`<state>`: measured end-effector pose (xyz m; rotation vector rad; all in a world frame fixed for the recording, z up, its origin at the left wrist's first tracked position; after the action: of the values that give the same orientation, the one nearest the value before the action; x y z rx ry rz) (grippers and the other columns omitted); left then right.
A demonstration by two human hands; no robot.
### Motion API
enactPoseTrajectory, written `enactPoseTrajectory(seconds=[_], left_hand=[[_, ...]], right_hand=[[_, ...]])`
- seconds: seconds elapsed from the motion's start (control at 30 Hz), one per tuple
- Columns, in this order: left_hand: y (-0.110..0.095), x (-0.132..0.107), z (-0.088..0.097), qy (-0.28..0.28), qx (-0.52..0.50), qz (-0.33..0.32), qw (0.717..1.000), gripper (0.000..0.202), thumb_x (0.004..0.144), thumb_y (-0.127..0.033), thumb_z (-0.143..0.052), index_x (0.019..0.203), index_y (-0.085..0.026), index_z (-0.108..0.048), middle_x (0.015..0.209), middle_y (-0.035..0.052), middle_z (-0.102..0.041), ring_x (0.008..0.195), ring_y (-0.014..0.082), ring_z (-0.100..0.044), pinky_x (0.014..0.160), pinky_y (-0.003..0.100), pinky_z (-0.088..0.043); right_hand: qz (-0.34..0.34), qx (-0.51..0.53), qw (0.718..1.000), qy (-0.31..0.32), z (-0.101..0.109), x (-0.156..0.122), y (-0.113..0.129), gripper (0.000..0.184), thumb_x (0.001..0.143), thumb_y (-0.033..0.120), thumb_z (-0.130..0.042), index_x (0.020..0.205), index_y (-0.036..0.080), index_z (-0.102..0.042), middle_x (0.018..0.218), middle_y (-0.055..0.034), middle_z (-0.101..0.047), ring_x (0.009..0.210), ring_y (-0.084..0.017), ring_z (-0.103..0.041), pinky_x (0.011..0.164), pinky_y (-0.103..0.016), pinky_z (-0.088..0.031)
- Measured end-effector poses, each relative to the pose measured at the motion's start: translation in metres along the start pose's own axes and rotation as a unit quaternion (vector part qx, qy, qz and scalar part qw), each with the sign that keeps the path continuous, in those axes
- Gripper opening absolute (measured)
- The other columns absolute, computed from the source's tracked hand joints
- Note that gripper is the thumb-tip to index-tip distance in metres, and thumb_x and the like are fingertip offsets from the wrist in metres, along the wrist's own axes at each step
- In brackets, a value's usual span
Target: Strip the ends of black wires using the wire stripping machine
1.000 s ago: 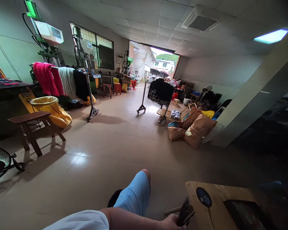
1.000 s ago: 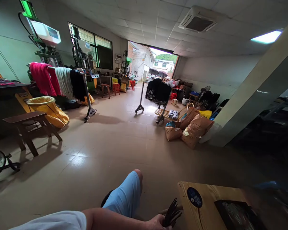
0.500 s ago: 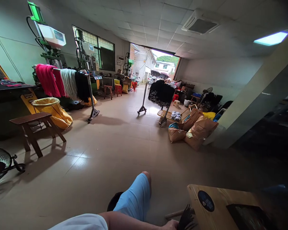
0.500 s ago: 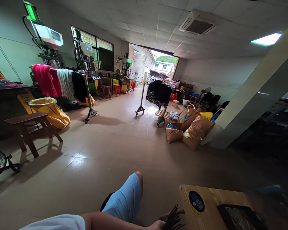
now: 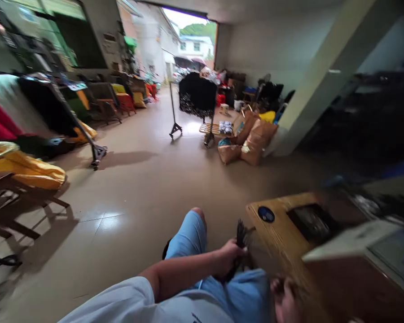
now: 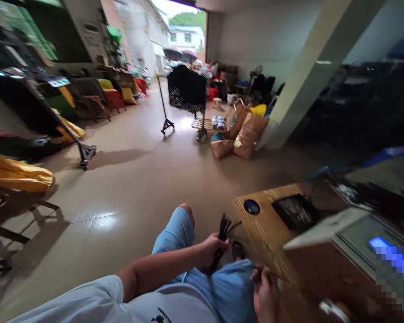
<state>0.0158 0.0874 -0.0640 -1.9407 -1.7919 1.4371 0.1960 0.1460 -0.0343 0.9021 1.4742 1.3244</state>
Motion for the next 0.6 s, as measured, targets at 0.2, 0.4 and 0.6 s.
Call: enactPoseTrajectory(seconds=[0.2, 0.4, 0.6], left_hand=[[-0.015, -0.006, -0.019, 0.058, 0.007, 0.044, 0.997, 0.032, 0.066, -0.031, -0.083, 0.070, -0.017, -0.055, 0.060, -0.0028, -0.049, 0.050, 0.0086, -0.041, 0.045, 0.023, -0.020], [-0.016, -0.010, -0.022, 0.073, -0.004, 0.075, 0.995, 0.028, 0.081, -0.034, -0.074, 0.069, -0.016, -0.055, 0.059, -0.0004, -0.052, 0.046, 0.0084, -0.040, 0.044, 0.023, -0.019], [-0.012, -0.006, -0.014, 0.051, -0.002, 0.088, 0.995, 0.030, 0.085, -0.037, -0.072, 0.071, -0.016, -0.055, 0.060, -0.0006, -0.054, 0.043, 0.0070, -0.033, 0.043, 0.024, -0.020]], right_hand=[[-0.078, 0.003, 0.997, 0.019, -0.021, -0.038, -0.051, 0.062, 0.067, 0.081, -0.068, 0.070, 0.019, -0.068, 0.056, -0.0013, -0.055, 0.051, -0.016, -0.051, 0.050, -0.029, -0.046], [-0.001, -0.114, 0.985, 0.132, -0.081, -0.066, -0.040, 0.054, 0.093, 0.068, -0.046, 0.075, 0.020, -0.063, 0.075, -0.0051, -0.062, 0.066, -0.019, -0.055, 0.061, -0.030, -0.046], [0.049, -0.181, 0.966, 0.180, -0.096, -0.074, -0.024, 0.048, 0.099, 0.056, -0.043, 0.070, 0.021, -0.058, 0.071, -0.0038, -0.059, 0.069, -0.020, -0.054, 0.067, -0.032, -0.043]])
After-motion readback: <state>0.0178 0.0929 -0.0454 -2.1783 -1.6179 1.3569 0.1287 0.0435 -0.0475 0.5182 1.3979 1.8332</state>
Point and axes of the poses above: each hand's wrist, its own x-axis towards the middle knuckle, its own z-axis out of the back of the hand, y = z × x, the point moved 8 cm from there along x, towards the middle knuckle
